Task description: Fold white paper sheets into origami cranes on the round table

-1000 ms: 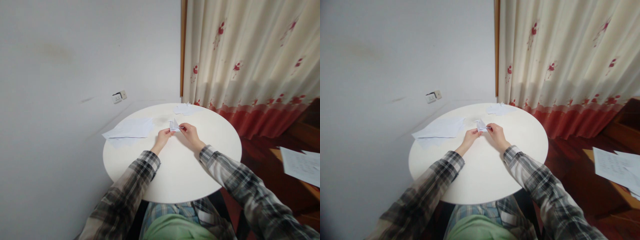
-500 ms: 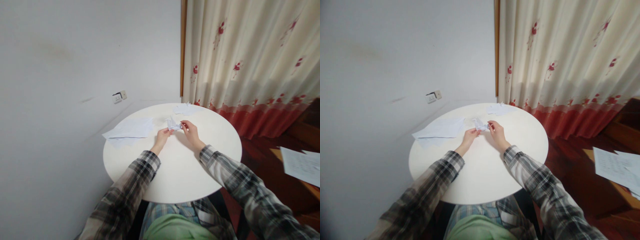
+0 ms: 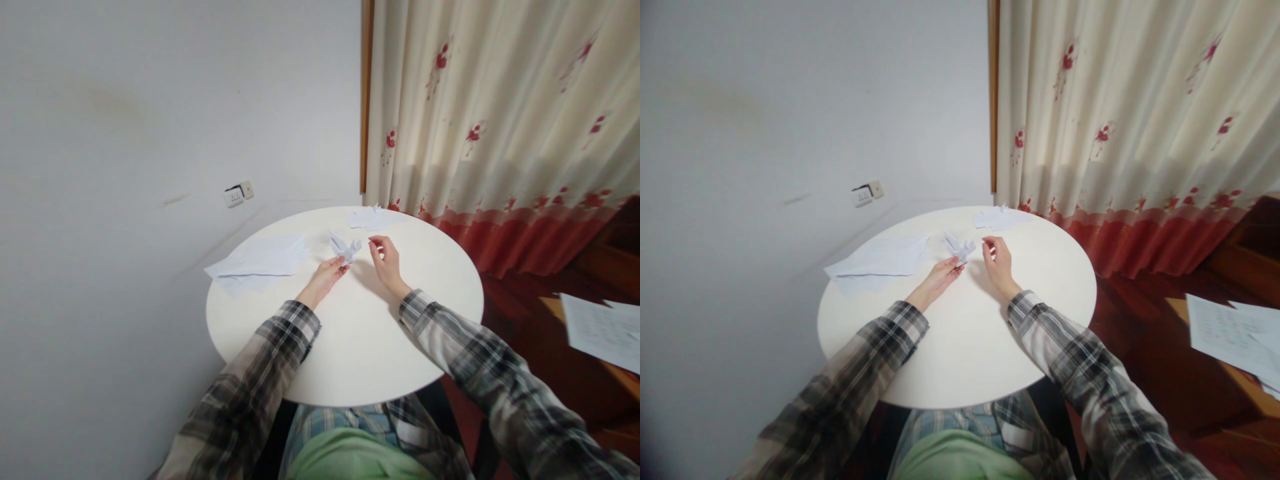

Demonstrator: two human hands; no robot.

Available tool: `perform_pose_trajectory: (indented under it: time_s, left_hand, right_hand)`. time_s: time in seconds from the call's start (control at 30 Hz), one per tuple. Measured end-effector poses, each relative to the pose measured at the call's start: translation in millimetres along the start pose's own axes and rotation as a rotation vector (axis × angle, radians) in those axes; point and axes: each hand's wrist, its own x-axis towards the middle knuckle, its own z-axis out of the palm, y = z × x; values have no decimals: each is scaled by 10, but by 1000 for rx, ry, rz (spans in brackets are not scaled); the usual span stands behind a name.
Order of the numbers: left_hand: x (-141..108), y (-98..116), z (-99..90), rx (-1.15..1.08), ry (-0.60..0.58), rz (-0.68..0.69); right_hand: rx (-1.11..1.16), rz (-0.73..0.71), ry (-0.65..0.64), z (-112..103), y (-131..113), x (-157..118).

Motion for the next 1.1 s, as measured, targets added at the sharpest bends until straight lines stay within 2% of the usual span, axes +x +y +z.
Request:
perform_pose_trajectory:
  time_s: [0.1,0.2,0.5,0.67,0.93,1.1]
  left_hand:
    - [-21,14,17,23,-25,14]
    - [-28,15,23,83,-1,27]
    - [19,-22,-3,263,136,185]
    - [27,-20,-15,283,111,242]
    - [15,-20,-11,298,115,235]
    - [35,-36,-29,297,130,245]
  right_hand:
    - [19,-46,-64,11,-57,-19]
    - [42,-25,-89,31,-43,-17]
    - [84,195,-106,100,128,22]
    - [244,321,-113,131,174,31]
    - [252,272,-129,109,150,37]
    - [290,335,-120,109,167,39]
